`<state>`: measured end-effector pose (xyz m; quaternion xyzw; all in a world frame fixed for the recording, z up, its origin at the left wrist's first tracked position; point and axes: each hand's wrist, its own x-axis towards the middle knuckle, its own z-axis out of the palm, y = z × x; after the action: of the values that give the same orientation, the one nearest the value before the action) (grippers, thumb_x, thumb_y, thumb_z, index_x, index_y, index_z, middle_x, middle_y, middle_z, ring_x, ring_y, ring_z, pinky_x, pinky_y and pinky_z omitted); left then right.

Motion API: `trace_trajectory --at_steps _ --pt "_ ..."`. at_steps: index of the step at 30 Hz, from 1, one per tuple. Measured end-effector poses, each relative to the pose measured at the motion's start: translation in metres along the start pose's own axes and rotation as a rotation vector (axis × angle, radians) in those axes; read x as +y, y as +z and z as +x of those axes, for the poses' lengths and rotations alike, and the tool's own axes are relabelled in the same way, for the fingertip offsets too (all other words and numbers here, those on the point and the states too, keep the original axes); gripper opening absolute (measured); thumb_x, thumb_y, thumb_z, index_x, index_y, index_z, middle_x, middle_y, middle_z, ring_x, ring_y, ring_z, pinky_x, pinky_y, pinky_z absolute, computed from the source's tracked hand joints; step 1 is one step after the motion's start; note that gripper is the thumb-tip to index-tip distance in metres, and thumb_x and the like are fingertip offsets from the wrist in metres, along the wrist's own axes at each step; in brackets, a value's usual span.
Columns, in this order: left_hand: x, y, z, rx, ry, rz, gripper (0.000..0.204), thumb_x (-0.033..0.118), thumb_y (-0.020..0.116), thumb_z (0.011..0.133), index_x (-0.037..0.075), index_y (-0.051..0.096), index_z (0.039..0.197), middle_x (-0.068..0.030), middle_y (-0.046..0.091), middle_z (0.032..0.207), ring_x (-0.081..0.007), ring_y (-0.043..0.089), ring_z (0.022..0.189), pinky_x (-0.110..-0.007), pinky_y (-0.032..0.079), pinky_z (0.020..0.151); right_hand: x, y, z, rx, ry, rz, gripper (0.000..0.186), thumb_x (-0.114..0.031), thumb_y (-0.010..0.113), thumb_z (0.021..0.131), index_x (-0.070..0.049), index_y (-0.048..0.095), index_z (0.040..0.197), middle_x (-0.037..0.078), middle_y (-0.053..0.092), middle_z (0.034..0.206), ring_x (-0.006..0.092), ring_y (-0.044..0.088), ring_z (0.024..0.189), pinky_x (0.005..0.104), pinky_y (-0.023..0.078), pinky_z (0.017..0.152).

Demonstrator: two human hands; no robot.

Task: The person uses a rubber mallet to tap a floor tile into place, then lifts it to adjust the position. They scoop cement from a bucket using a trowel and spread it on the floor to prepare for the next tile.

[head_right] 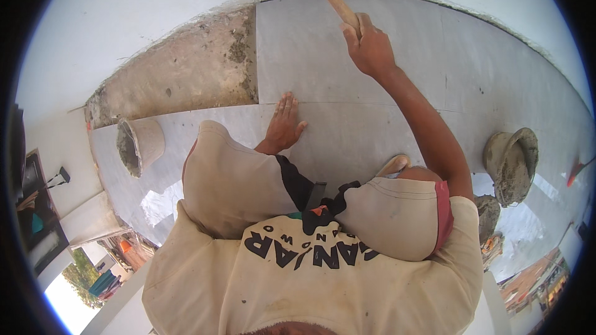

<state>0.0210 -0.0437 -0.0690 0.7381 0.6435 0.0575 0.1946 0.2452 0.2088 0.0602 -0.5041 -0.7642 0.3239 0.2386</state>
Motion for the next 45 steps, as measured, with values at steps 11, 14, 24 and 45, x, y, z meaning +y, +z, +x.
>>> trace_trajectory --at_steps 11,14,24,45 --pt "0.000 0.000 0.005 -0.065 0.001 0.045 0.076 0.036 0.056 0.095 -0.013 0.026 0.146 -0.0327 0.018 0.156 -0.0453 0.015 0.147 -0.051 0.015 0.120 0.006 0.064 0.027 -0.254 0.104 -0.063 0.041 -0.034 0.052 0.097 0.002 0.049 0.116 0.025 0.067 0.081 0.0443 0.066 0.079 0.0528 0.051 0.071" --pt "0.005 0.003 0.008 -0.066 -0.026 0.047 0.076 0.035 0.056 0.094 -0.013 0.027 0.145 -0.0330 0.019 0.155 -0.0452 0.015 0.147 -0.052 0.014 0.120 0.007 0.053 0.006 -0.214 0.121 0.045 0.041 -0.034 0.052 0.097 0.003 0.052 0.115 0.026 0.066 0.081 0.0439 0.066 0.079 0.0526 0.050 0.071" --pt "0.013 0.012 0.043 0.016 0.122 0.114 0.068 0.035 0.055 0.096 -0.003 0.033 0.147 -0.0277 0.020 0.158 -0.0449 0.015 0.147 -0.056 0.013 0.119 0.066 0.008 -0.138 -0.117 0.458 0.154 0.044 -0.040 0.055 0.097 0.000 0.055 0.115 0.022 0.066 0.080 0.0421 0.065 0.077 0.0491 0.048 0.069" --pt "0.071 0.013 0.132 -0.136 0.098 0.137 0.086 0.063 0.059 0.086 0.023 0.029 0.155 -0.0211 0.003 0.163 -0.0456 -0.001 0.149 -0.069 -0.004 0.112 0.136 -0.041 -0.181 0.069 0.715 0.049 0.044 -0.041 0.052 0.098 -0.001 0.051 0.115 0.027 0.065 0.082 0.0486 0.063 0.078 0.0538 0.048 0.068"
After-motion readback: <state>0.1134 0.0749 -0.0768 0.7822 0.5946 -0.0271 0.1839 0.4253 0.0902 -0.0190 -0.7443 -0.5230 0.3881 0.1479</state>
